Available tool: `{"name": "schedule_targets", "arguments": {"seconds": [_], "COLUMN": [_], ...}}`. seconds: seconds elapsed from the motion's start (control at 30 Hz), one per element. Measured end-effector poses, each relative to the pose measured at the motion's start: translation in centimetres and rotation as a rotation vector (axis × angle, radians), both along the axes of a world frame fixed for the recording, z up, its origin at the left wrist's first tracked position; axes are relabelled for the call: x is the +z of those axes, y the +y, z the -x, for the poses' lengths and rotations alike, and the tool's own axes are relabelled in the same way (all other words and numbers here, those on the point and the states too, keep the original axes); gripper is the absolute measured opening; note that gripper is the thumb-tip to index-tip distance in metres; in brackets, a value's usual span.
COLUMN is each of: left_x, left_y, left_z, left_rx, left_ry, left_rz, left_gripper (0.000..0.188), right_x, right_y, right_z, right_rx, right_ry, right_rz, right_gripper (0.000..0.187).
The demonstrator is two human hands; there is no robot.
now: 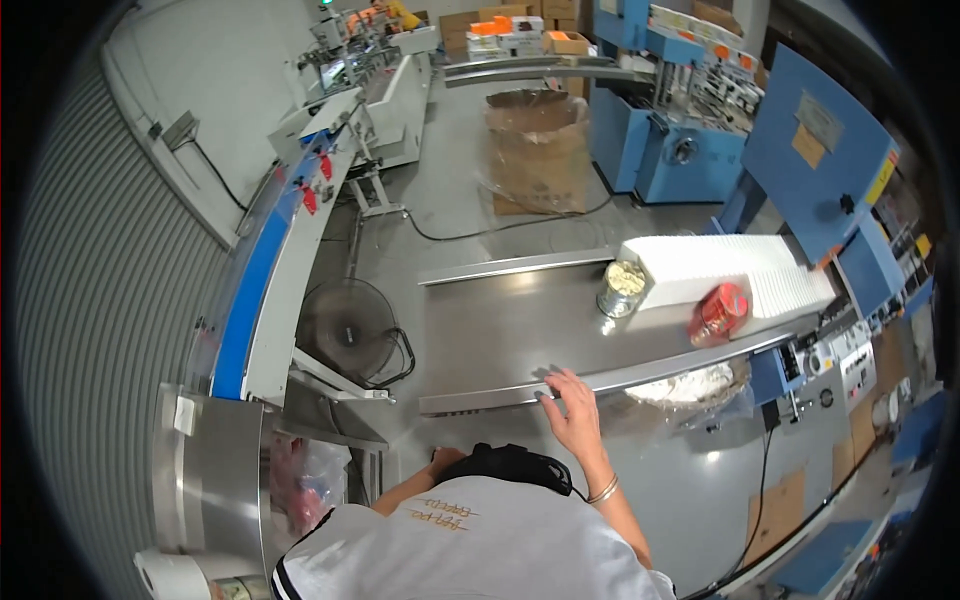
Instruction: Sorting and placing folded paper components onto a moving conveyor belt in a production facility.
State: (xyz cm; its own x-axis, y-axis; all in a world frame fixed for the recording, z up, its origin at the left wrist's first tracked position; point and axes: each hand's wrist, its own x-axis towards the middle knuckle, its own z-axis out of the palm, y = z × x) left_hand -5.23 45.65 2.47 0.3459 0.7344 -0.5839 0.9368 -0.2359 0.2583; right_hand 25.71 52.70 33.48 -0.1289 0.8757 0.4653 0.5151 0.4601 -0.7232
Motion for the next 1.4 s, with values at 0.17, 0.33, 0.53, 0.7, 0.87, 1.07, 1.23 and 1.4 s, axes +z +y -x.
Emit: {"name": "schedule_targets", "arguments": {"seconds": [0.17, 0.33, 0.53, 0.7, 0.87, 1.07, 1.23, 1.4], "left_x": [-2.7, -10.1, -11.1, -5.6, -10.8, -16.3, -3.0, -2.3], "left_y": [-0.3, -3.1, -2.0, -4.5, -6.2, -6.8, -5.8, -5.7], "left_z": [1.7, 2.3, 4.0, 4.2, 6.1, 7.5, 3.7, 4.3], "left_rx": [0.011, -0.162, -0.361, 0.165, 0.073, -0.025, 0.206, 0.023], "left_ry": [-0.126, 0.011, 0.177, -0.657, -0.536, -0.398, -0.447, -0.311], "left_rz": [-0.128, -0.204, -0.271, -0.397, -0.415, -0.452, -0.179, -0.259], "left_gripper": [0.026, 0.022, 0.02, 0.017, 0.019, 0.027, 0.029, 0.025], "right_x": [-2.0, -1.9, -2.0, -3.0, -2.2, -0.6, -3.3, -2.8], "right_y": [1.2, 1.2, 1.3, 1.5, 1.7, 2.7, 3.5, 3.7], "right_z": [0.1, 1.1, 2.1, 2.1, 2.8, 3.4, 2.8, 3.9], "right_rx": [-0.044, -0.114, -0.18, -0.222, -0.247, -0.172, -0.125, -0.138], "right_ry": [-0.307, -0.289, -0.257, -0.228, -0.233, -0.335, -0.088, -0.168], "right_rz": [-0.113, -0.109, -0.099, -0.109, -0.114, -0.025, -0.06, -0.052], "right_gripper": [0.028, 0.025, 0.018, 0.016, 0.016, 0.016, 0.013, 0.017]}}
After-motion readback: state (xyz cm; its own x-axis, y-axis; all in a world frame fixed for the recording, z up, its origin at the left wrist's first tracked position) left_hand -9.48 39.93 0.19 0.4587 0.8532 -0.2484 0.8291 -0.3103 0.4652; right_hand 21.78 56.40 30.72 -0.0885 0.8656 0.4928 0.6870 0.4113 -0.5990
